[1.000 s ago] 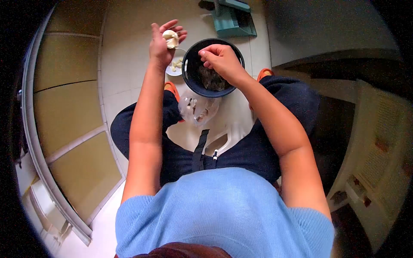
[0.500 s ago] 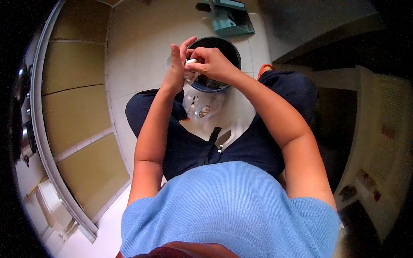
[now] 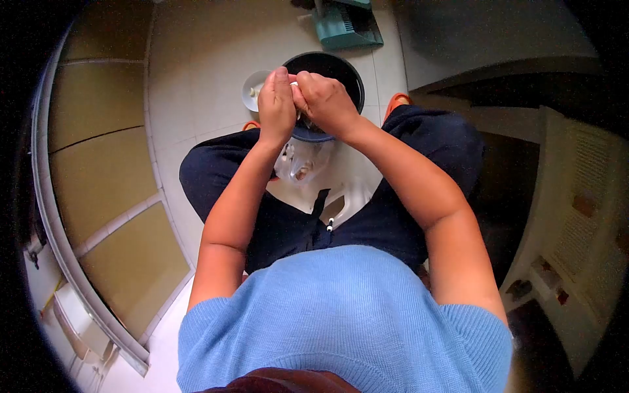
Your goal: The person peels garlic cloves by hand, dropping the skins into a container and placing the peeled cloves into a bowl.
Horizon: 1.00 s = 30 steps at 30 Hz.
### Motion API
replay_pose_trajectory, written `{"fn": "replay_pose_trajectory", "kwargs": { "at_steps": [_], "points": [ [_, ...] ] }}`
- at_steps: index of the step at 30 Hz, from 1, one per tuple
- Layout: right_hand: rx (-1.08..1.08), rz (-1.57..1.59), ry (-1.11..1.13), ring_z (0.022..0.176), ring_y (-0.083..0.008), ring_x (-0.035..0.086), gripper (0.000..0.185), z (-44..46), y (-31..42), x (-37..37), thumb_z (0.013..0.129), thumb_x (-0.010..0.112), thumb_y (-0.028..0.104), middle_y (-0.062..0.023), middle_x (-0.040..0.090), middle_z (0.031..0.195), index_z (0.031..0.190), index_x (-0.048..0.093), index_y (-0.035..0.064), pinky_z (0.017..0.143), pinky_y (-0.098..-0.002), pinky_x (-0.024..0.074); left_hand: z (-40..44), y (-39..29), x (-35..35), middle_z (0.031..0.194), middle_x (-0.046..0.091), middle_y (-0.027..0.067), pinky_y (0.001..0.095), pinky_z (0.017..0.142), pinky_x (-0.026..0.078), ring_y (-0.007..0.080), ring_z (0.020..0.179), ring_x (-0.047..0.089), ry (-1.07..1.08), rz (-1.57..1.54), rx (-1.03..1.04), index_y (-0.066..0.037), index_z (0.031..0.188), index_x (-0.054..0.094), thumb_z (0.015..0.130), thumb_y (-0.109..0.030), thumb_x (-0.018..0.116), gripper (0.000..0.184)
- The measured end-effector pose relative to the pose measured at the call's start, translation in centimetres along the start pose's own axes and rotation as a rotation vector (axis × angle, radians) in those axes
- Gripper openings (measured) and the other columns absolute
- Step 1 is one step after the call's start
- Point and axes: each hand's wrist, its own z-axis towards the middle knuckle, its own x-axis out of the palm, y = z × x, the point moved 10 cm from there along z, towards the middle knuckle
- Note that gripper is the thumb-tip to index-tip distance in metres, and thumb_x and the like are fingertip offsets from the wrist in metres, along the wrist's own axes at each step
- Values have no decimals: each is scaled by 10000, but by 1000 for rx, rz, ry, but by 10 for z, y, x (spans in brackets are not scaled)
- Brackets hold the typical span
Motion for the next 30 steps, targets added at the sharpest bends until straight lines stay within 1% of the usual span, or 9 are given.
{"fn": "replay_pose_trajectory", "kwargs": {
  "at_steps": [1, 3, 10, 20, 22, 25, 26, 29, 30],
  "points": [
    [-2, 4, -4, 653, -340, 574, 164, 0, -1, 0, 869, 507, 181, -169, 555, 708, 832, 511, 21, 583, -431, 468, 0, 0, 1, 700, 563, 54, 271, 600, 426, 119, 649, 515, -2, -2, -3, 33, 845, 564, 973, -319, 372, 421],
    [-3, 19, -9, 650, -344, 571, 168, 0, -2, 2, 871, 504, 179, -170, 549, 698, 814, 502, 22, 577, -434, 465, -2, 1, -3, 662, 577, 135, 342, 592, 440, 234, 600, 555, -69, -53, -31, 20, 762, 562, 961, -303, 379, 421],
    [44, 115, -51, 643, -363, 560, 209, -4, -10, 3, 884, 490, 184, -187, 522, 663, 760, 484, 15, 555, -443, 439, -4, 10, 1, 632, 574, 139, 350, 565, 438, 254, 568, 553, -59, -79, -49, 19, 752, 568, 955, -285, 383, 410],
    [165, 341, -107, 640, -368, 561, 237, -9, -21, 2, 912, 456, 207, -198, 523, 668, 806, 536, 11, 543, -414, 424, -5, 0, -2, 616, 552, 149, 356, 546, 424, 278, 556, 543, -98, -15, 23, 8, 716, 576, 945, -252, 406, 387],
    [298, 463, -147, 588, -321, 562, 247, -12, -36, 3, 920, 453, 215, -182, 517, 657, 818, 552, 13, 535, -400, 422, -5, -1, -2, 613, 546, 154, 357, 544, 422, 286, 554, 540, -107, -23, 26, 8, 716, 576, 944, -245, 410, 379],
    [311, 565, -197, 509, -208, 524, 277, -11, -38, 0, 942, 434, 234, -115, 526, 619, 810, 542, 15, 489, -330, 404, -3, -7, -3, 611, 557, 116, 326, 546, 423, 220, 552, 540, -101, -9, 73, 6, 724, 581, 945, -237, 419, 366],
    [311, 565, -198, 509, -208, 524, 277, -9, -39, -2, 942, 434, 234, -115, 526, 619, 810, 542, 15, 489, -330, 404, 0, -4, -4, 628, 567, 88, 303, 551, 425, 176, 565, 534, -74, -131, 8, 6, 741, 584, 947, -237, 422, 358],
    [623, 1109, 75, 510, -43, 404, 240, -9, -43, 23, 959, 427, 272, -4, 490, 644, 916, 516, 53, 429, -190, 346, 8, -4, -4, 673, 580, 43, 262, 562, 426, 106, 591, 516, -18, -317, -75, 4, 774, 589, 950, -241, 426, 343],
    [624, 1108, 75, 510, -43, 404, 240, -7, -43, 20, 959, 427, 272, -4, 490, 644, 916, 516, 53, 429, -190, 346, 10, -3, -3, 701, 585, 26, 244, 567, 425, 81, 605, 506, 11, -382, -96, 3, 790, 590, 951, -243, 427, 337]
  ]
}}
